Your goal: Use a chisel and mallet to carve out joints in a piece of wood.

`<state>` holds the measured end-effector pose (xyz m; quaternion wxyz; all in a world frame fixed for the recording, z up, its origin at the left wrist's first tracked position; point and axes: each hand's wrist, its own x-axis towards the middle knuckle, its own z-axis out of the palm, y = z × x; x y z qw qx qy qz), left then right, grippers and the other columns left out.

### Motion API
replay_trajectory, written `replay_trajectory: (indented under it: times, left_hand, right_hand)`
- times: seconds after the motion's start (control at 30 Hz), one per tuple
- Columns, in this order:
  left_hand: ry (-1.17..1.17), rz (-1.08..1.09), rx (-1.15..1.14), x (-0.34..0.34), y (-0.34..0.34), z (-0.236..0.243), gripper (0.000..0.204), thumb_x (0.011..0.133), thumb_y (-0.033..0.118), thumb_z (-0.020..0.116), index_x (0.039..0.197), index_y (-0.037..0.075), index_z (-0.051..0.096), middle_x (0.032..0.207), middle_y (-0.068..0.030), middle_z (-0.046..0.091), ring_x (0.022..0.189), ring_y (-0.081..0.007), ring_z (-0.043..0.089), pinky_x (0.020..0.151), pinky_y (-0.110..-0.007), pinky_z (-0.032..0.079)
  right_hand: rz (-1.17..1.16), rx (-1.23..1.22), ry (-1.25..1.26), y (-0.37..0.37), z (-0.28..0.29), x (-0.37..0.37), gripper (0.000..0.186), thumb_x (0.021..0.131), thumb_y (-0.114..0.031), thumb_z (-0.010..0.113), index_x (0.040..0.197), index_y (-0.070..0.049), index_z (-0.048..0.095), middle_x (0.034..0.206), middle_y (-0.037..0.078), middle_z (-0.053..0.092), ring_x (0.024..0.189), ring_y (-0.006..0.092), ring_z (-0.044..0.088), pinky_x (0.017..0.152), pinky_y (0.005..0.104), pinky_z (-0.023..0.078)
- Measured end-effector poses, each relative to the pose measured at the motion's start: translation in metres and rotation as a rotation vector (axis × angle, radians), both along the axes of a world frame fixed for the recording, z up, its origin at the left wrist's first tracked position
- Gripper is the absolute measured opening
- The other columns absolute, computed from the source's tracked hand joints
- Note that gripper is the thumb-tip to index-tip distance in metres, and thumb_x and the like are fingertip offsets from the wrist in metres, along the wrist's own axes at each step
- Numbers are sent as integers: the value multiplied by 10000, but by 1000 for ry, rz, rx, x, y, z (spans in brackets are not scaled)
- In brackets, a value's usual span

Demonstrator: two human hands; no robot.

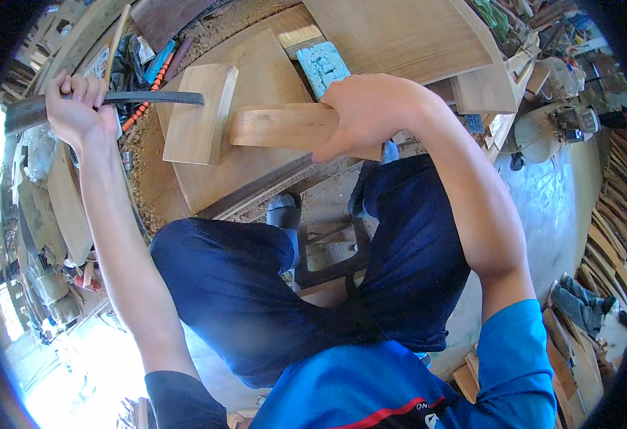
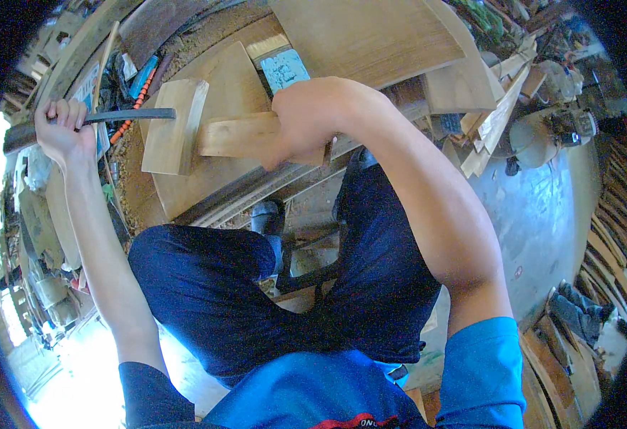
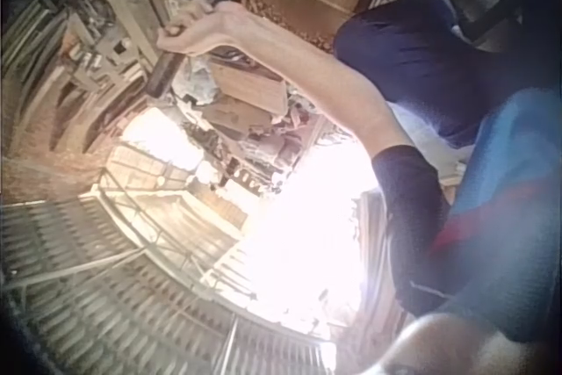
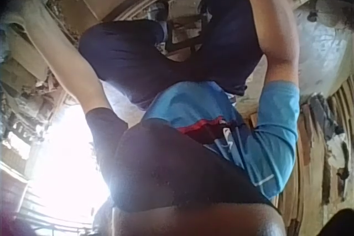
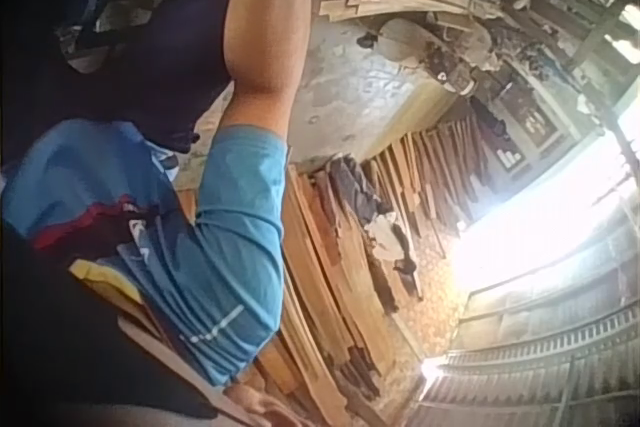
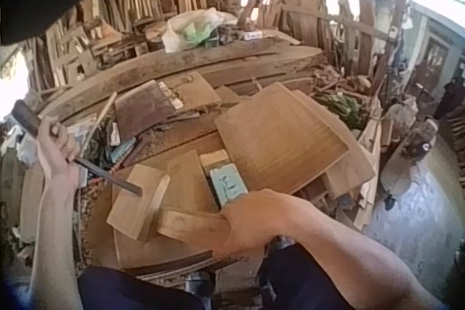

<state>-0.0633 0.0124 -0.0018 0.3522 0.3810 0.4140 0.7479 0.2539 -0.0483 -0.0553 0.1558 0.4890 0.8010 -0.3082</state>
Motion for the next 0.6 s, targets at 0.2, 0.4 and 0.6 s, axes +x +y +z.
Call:
replay_trajectory:
  times: [0.2,0.4,0.6]
  left_hand:
    - [16,-3,10,0,0,0,292,966,156,482,722,146,322,542,31,236,471,-99,196,501,-291,206]
    - [20,-6,30,1,0,-1,275,942,140,498,727,147,328,548,32,254,448,-94,208,464,-290,209]
    - [24,-10,30,-1,0,0,261,939,141,503,733,138,343,545,30,260,452,-96,215,461,-294,209]
  right_hand:
    - [-22,1,-18,-1,4,-1,671,699,-591,758,1002,8,742,944,221,728,902,358,707,815,433,556]
    - [-39,-13,-3,-3,8,-2,663,691,-581,757,992,10,741,948,221,726,901,364,702,815,436,554]
    - [-26,-12,-26,-2,7,-3,681,684,-591,754,994,15,734,975,225,719,927,373,692,834,439,546]
